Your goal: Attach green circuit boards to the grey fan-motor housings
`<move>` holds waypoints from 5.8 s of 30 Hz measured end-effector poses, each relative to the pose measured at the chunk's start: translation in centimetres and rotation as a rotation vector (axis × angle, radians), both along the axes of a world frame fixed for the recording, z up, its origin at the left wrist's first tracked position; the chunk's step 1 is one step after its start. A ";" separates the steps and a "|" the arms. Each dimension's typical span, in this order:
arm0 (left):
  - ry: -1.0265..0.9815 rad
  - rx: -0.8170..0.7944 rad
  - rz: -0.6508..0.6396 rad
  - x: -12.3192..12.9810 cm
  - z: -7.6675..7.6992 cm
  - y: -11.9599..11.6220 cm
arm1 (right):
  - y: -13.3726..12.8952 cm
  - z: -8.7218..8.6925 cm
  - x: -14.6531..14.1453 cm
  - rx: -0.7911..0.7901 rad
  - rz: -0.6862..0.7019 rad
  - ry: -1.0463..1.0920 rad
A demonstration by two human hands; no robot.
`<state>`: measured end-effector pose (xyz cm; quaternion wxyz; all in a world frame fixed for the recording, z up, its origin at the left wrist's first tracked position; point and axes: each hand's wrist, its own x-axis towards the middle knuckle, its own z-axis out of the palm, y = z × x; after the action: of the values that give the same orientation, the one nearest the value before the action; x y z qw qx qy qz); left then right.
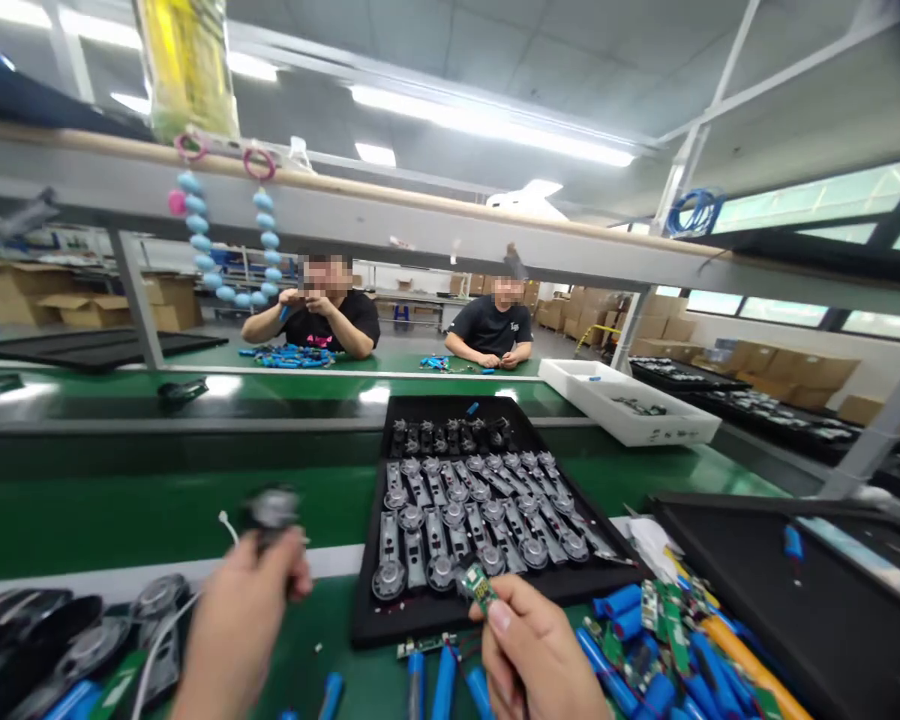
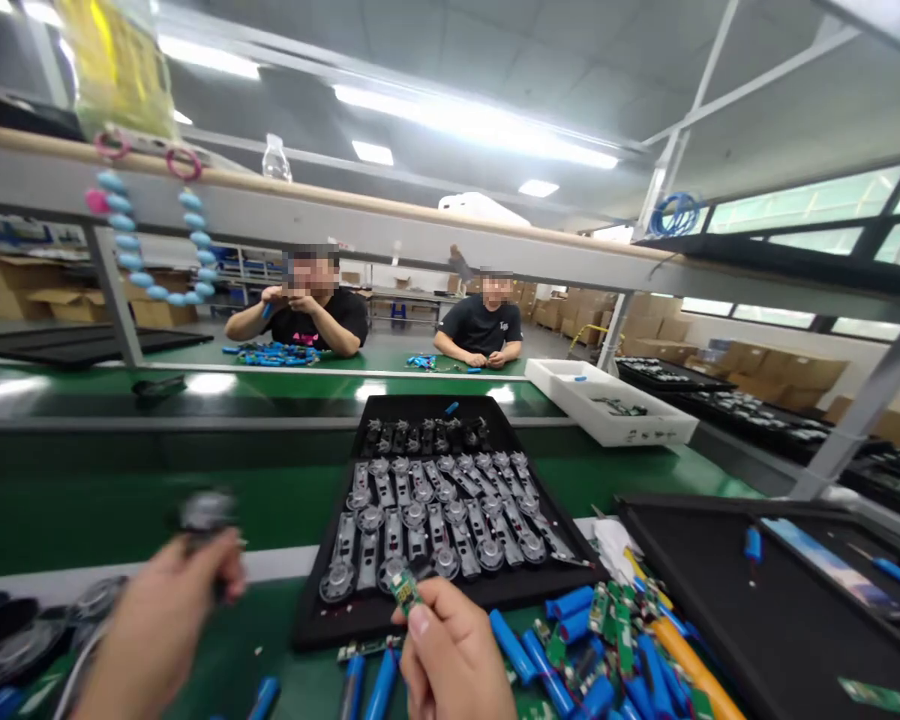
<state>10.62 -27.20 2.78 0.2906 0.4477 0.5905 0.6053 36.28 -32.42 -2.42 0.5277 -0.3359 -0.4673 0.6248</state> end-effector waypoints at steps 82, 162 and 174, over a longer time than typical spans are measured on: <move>-0.550 -0.277 -0.639 9.2 -2.4 -7.1 | -3.1 2.0 0.1 0.607 -0.379 -0.578; -0.842 -0.593 -0.705 10.3 -2.9 -7.0 | -3.7 2.1 0.2 0.729 -0.164 -0.977; -0.996 -0.480 -0.726 10.1 -2.7 -7.4 | -3.5 2.2 -1.0 0.085 0.050 -0.184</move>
<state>20.70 -34.56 0.06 0.8063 0.2076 0.3155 0.4552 35.27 -35.92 -0.21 0.4804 -0.3574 -0.5481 0.5840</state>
